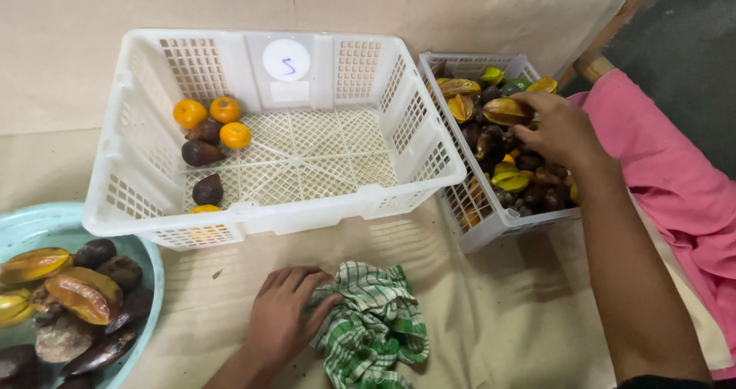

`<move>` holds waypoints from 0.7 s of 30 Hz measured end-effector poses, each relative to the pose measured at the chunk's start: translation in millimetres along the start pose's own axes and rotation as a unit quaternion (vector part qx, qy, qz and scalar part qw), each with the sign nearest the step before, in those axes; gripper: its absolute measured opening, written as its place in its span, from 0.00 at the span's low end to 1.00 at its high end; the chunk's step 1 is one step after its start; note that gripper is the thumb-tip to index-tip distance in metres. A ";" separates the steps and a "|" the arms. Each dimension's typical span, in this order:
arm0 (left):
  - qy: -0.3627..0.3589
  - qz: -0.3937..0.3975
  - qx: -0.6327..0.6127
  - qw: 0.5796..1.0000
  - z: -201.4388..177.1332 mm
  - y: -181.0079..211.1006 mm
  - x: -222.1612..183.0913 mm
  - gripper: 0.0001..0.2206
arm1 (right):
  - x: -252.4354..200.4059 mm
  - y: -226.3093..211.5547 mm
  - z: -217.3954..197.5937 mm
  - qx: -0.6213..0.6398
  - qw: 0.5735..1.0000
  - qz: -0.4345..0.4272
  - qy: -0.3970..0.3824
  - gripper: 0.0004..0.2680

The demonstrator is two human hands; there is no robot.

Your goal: Sorting and cleaning fruits by wiping them with a cloth and placing them into a crate

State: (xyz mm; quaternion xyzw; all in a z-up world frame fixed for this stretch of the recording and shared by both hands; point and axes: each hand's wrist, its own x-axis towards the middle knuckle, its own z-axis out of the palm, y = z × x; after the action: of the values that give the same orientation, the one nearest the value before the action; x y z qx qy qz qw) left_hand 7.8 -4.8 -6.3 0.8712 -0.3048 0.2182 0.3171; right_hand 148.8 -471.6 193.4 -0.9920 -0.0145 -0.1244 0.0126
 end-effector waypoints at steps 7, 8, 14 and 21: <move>0.054 -0.014 -0.063 0.996 -14.3 14.8 7.6 0.13 | -82.4 -95.5 -8.7 0.306 0.948 -0.080 -0.034 0.21; 0.057 -0.011 -0.103 0.993 -18.1 15.9 8.2 0.16 | -93.0 -111.8 0.4 0.312 0.937 -0.142 -0.069 0.21; 0.020 -0.076 -0.273 0.959 -22.3 15.4 5.4 0.37 | -133.9 -202.8 47.3 0.377 0.871 -0.201 -0.243 0.22; 0.055 -0.097 -0.237 0.965 -13.5 6.8 4.2 0.15 | -141.1 -226.6 77.9 0.467 0.832 -0.184 -0.237 0.20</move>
State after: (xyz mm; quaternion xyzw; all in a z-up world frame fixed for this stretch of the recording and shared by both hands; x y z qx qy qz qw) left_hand 3.8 -1.4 8.5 0.7832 -0.2436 0.1559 0.5505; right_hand 24.2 -246.6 87.9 -0.8460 -0.2555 0.1366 0.4476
